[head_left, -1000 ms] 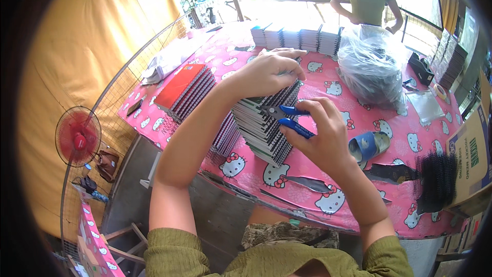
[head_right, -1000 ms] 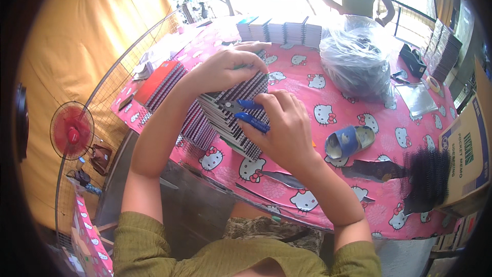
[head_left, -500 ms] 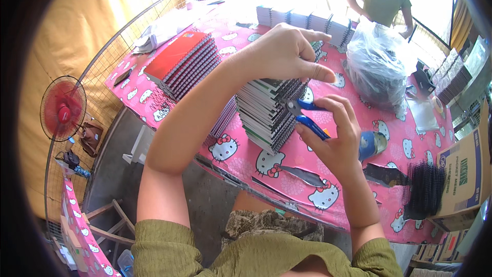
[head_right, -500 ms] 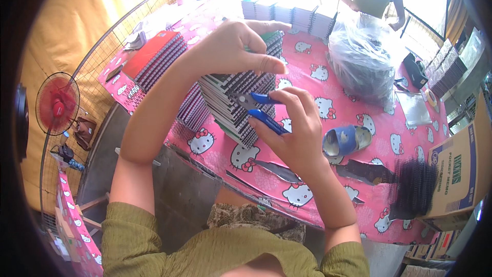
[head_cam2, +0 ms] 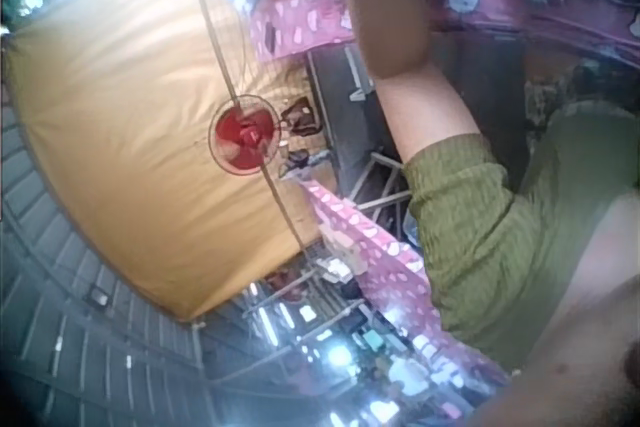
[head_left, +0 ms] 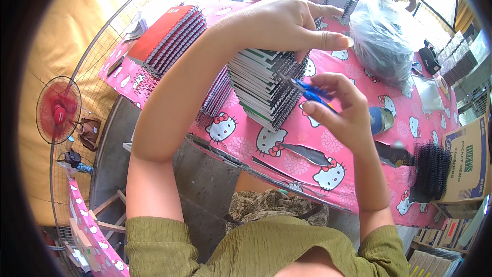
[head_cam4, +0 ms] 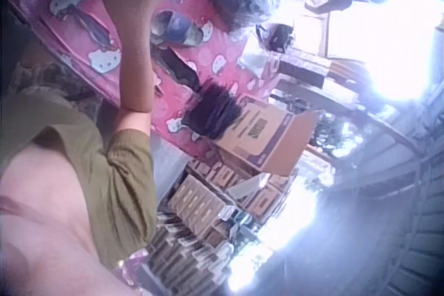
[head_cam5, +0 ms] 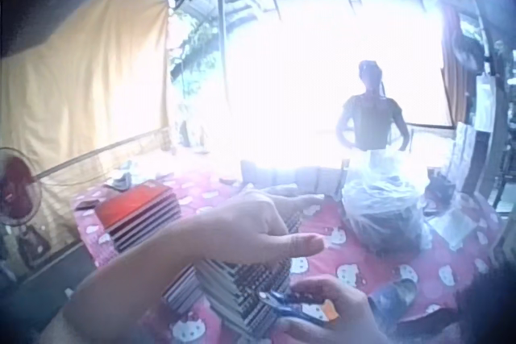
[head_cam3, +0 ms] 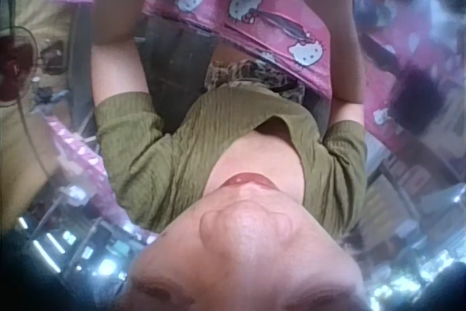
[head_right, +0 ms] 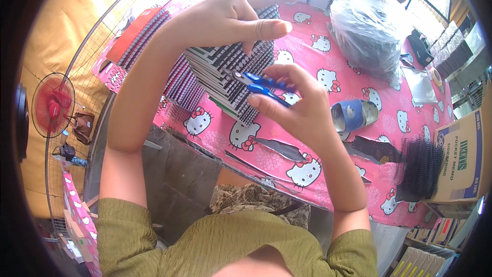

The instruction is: The person trims excess plastic spiral binding from stacks of notebooks using a pair of shears, handling one notebook stack at a time and placing them in a different pile on the table.

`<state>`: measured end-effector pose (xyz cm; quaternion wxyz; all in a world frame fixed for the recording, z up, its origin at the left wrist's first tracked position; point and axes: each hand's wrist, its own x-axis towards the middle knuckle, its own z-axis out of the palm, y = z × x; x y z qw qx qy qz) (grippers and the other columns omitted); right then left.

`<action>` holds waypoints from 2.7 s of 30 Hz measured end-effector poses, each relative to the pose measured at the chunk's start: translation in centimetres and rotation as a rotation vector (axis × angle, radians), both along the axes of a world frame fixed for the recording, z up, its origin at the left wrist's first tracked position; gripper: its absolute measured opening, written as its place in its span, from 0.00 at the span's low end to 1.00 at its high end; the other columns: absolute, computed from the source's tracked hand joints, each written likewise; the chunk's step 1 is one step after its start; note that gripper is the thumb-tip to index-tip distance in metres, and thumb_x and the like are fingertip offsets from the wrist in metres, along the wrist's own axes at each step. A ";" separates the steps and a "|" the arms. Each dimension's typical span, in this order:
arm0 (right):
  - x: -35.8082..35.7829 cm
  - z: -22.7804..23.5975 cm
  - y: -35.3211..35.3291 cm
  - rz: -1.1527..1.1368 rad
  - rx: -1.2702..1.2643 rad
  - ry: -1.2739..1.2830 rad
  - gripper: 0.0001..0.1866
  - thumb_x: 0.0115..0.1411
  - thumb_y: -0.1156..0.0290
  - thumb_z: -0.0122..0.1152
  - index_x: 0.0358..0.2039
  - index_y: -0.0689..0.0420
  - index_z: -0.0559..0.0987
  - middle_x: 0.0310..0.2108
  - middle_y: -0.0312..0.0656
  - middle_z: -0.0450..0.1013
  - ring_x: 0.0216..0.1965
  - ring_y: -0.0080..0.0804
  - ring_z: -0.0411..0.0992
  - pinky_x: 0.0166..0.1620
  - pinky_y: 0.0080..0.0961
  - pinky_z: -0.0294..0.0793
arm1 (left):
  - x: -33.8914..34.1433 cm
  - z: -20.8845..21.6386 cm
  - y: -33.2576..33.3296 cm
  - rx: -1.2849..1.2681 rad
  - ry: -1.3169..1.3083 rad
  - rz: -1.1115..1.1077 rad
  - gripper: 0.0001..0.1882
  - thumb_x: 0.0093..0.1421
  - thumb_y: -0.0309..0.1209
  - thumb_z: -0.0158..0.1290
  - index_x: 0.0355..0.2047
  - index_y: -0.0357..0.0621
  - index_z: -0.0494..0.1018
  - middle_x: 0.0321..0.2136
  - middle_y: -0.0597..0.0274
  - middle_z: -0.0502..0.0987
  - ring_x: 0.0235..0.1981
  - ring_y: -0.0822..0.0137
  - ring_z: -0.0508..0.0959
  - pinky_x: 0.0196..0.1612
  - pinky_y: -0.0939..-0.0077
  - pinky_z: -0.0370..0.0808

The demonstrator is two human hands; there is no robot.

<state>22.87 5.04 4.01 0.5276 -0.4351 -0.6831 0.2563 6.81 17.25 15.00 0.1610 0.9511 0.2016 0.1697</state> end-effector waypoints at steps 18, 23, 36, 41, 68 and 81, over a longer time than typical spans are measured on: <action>-0.6 -1.8 0.2 -0.159 0.275 -0.104 0.24 0.47 0.64 0.75 0.42 0.61 0.76 0.31 0.42 0.76 0.35 0.34 0.75 0.41 0.28 0.74 | 0.2 0.6 -0.8 -0.029 0.127 0.034 0.39 0.60 0.62 0.45 0.11 0.38 0.78 0.60 0.44 0.65 0.54 0.60 0.73 0.51 0.72 0.69; -1.5 -1.4 0.4 -0.154 0.204 -0.140 0.21 0.45 0.65 0.76 0.35 0.61 0.78 0.27 0.40 0.76 0.30 0.32 0.75 0.34 0.26 0.74 | 0.8 -0.8 0.8 0.010 0.124 0.018 0.42 0.58 0.67 0.41 0.11 0.41 0.79 0.61 0.55 0.65 0.57 0.58 0.70 0.56 0.71 0.66; -1.0 -2.5 0.5 -0.267 0.465 -0.172 0.22 0.43 0.64 0.76 0.37 0.59 0.78 0.32 0.42 0.74 0.35 0.37 0.75 0.38 0.31 0.75 | 1.1 -1.2 1.6 0.169 0.087 -0.050 0.39 0.59 0.64 0.42 0.15 0.40 0.80 0.61 0.55 0.66 0.59 0.57 0.66 0.60 0.66 0.61; -0.2 -2.8 1.2 0.071 -0.157 0.134 0.17 0.51 0.64 0.71 0.35 0.62 0.78 0.26 0.41 0.75 0.28 0.29 0.76 0.30 0.24 0.75 | 1.2 -1.3 2.1 0.052 0.108 -0.021 0.37 0.56 0.65 0.45 0.27 0.39 0.82 0.54 0.51 0.73 0.55 0.55 0.71 0.59 0.61 0.63; -0.3 -3.3 -0.7 -0.138 0.219 -0.199 0.25 0.46 0.60 0.75 0.40 0.61 0.76 0.36 0.47 0.73 0.37 0.41 0.74 0.39 0.33 0.74 | -0.3 2.3 -1.5 -0.164 0.226 -0.125 0.36 0.64 0.58 0.38 0.25 0.37 0.82 0.67 0.55 0.56 0.64 0.60 0.61 0.62 0.65 0.59; 0.7 -8.7 -6.1 -0.241 -0.008 -0.516 0.26 0.46 0.57 0.71 0.41 0.59 0.74 0.41 0.48 0.70 0.46 0.47 0.69 0.51 0.44 0.65 | -0.2 0.7 -0.1 0.715 -0.150 -0.149 0.11 0.54 0.32 0.56 0.34 0.39 0.80 0.43 0.46 0.75 0.48 0.54 0.73 0.50 0.62 0.68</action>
